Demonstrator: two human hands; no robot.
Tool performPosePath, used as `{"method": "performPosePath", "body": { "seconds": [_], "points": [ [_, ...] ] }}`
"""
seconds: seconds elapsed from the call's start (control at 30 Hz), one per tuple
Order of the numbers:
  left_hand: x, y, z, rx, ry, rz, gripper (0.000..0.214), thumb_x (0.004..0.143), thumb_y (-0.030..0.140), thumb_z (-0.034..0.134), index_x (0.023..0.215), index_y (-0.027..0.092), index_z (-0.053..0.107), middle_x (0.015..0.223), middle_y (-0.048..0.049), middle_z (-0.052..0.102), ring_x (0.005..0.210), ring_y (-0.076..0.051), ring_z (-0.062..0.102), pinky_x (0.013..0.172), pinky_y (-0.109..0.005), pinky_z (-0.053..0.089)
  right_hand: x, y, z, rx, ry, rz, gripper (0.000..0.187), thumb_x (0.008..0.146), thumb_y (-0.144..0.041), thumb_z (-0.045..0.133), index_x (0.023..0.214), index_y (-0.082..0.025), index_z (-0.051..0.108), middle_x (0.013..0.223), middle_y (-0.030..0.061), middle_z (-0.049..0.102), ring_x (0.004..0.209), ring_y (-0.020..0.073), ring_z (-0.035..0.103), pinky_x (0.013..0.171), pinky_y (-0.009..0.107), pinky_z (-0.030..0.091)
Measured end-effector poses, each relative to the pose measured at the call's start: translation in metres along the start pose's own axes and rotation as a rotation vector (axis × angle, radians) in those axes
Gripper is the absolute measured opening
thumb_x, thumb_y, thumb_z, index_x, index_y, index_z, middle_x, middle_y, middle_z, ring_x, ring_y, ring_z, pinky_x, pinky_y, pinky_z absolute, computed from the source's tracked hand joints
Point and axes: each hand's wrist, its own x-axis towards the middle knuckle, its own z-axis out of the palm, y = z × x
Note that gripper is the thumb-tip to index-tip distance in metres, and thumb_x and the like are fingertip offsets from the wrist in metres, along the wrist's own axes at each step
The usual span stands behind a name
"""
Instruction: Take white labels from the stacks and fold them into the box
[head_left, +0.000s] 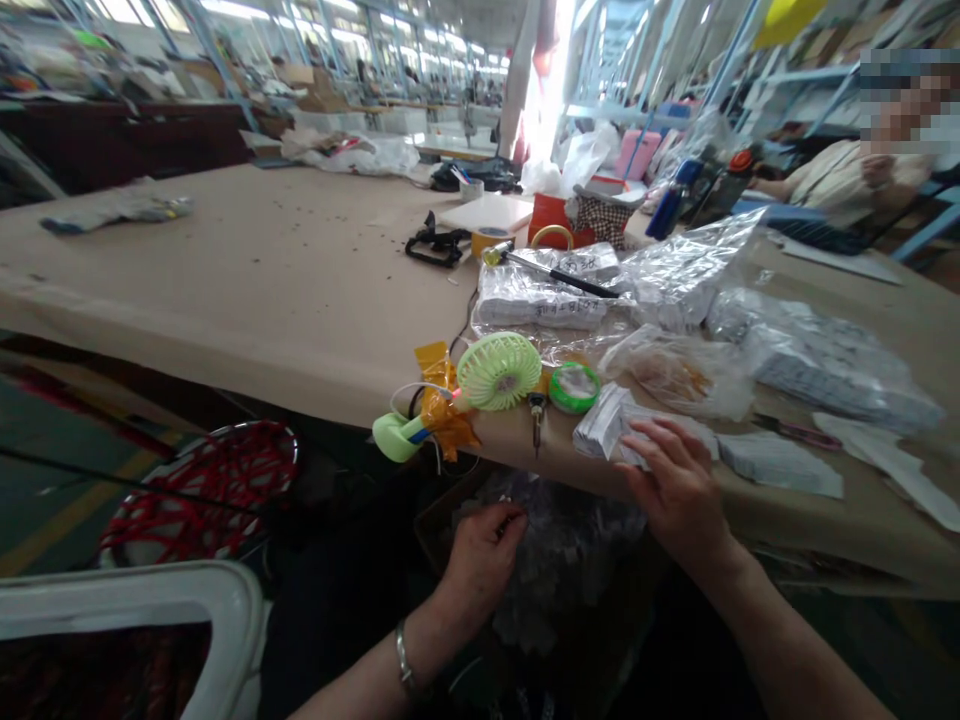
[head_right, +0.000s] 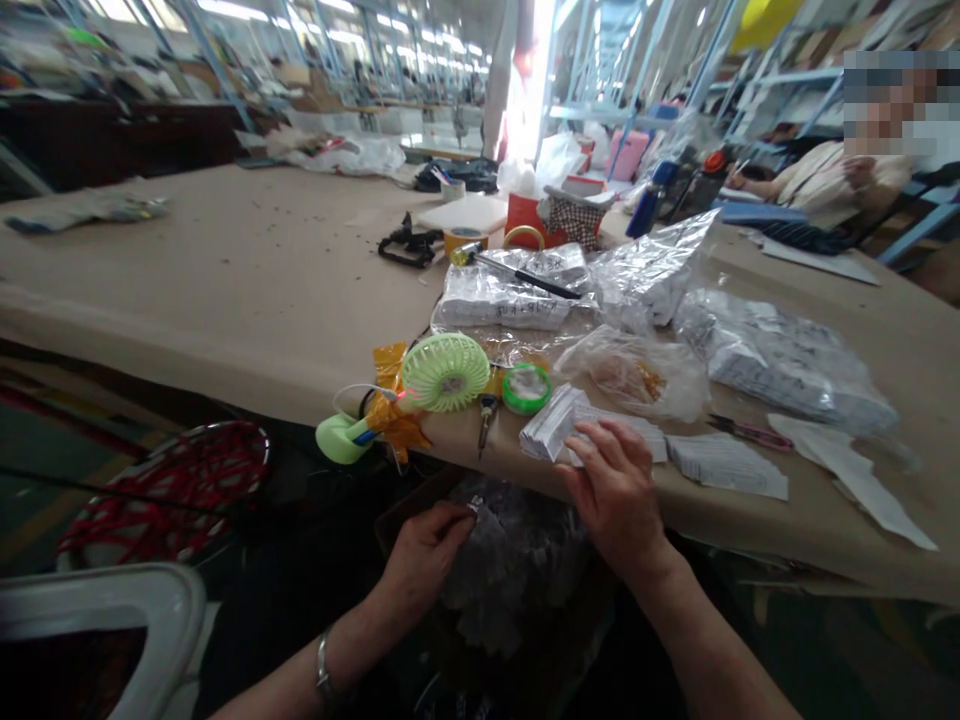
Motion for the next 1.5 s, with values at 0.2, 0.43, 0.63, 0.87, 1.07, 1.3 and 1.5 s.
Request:
{"method": "performPosePath", "body": {
  "seconds": [0.2,0.43,0.63,0.87,1.07,1.3,1.5],
  "points": [
    [-0.008,0.009,0.010,-0.060,-0.068,-0.005,0.022,0.079,0.025,0.050,0.073,0.017,0.069,0.068,-0.0027,0.067,0.068,-0.016,0.060,0.065,-0.024,0.042,-0.019,-0.010,0.015,-0.145,-0.021,0.025,0.023,0.084,-0.025,0.060,0.107,-0.024,0.064,0.118,0.0034,0.066,0.123,0.0285,0.045,0.110,0.054,0.020],
    [-0.005,0.033,0.023,-0.261,-0.158,-0.102,0.017,0.076,0.023,0.055,0.064,0.017,0.065,0.063,-0.0014,0.062,0.065,-0.014,0.054,0.063,-0.024,0.040,-0.013,0.009,0.010,0.020,0.090,-0.079,0.015,0.082,-0.017,0.061,0.090,-0.027,0.069,0.106,0.0019,0.069,0.115,0.0238,0.053,0.105,0.054,0.029],
    [0.006,0.065,0.042,-1.037,-0.407,-0.473,0.035,0.078,0.046,0.062,0.087,0.012,0.063,0.074,-0.0057,0.064,0.061,-0.012,0.058,0.061,-0.025,0.046,-0.027,-0.007,0.001,0.265,0.087,-0.187,0.021,0.078,-0.012,0.064,0.092,-0.026,0.070,0.101,0.0049,0.069,0.114,0.0244,0.053,0.093,0.046,0.047],
    [0.017,0.077,0.056,-1.162,-0.359,-0.509,0.016,0.072,0.021,0.070,0.077,0.008,0.062,0.063,-0.0028,0.061,0.050,-0.007,0.053,0.047,-0.018,0.041,-0.049,-0.020,-0.013,0.293,-0.011,-0.216,0.032,0.080,-0.010,0.060,0.108,-0.025,0.063,0.103,0.0049,0.068,0.112,0.0245,0.053,0.094,0.048,0.048],
    [0.010,0.078,0.053,-0.929,-0.338,-0.575,0.015,0.082,0.023,0.059,0.086,0.009,0.061,0.065,-0.0066,0.065,0.055,-0.014,0.062,0.053,-0.024,0.049,-0.045,0.024,-0.013,-0.123,0.005,0.057,0.039,0.085,-0.024,0.056,0.123,-0.017,0.055,0.111,0.0128,0.062,0.111,0.0293,0.052,0.094,0.050,0.045],
    [0.006,0.071,0.057,-0.861,-0.356,-0.581,0.018,0.080,0.025,0.060,0.088,0.009,0.060,0.065,-0.0054,0.065,0.051,-0.012,0.060,0.050,-0.023,0.048,-0.052,0.036,-0.009,-0.115,0.062,0.047,0.023,0.085,-0.021,0.056,0.106,-0.021,0.066,0.102,0.0068,0.069,0.101,0.0237,0.058,0.091,0.042,0.047],
    [0.007,0.071,0.059,-0.834,-0.395,-0.597,0.018,0.082,0.025,0.056,0.090,0.009,0.060,0.066,-0.0071,0.066,0.047,-0.012,0.058,0.049,-0.024,0.048,-0.049,0.039,-0.014,0.018,0.132,0.094,0.017,0.086,-0.020,0.054,0.095,-0.022,0.068,0.094,0.0054,0.071,0.096,0.0220,0.063,0.088,0.041,0.049]
  ]
}}
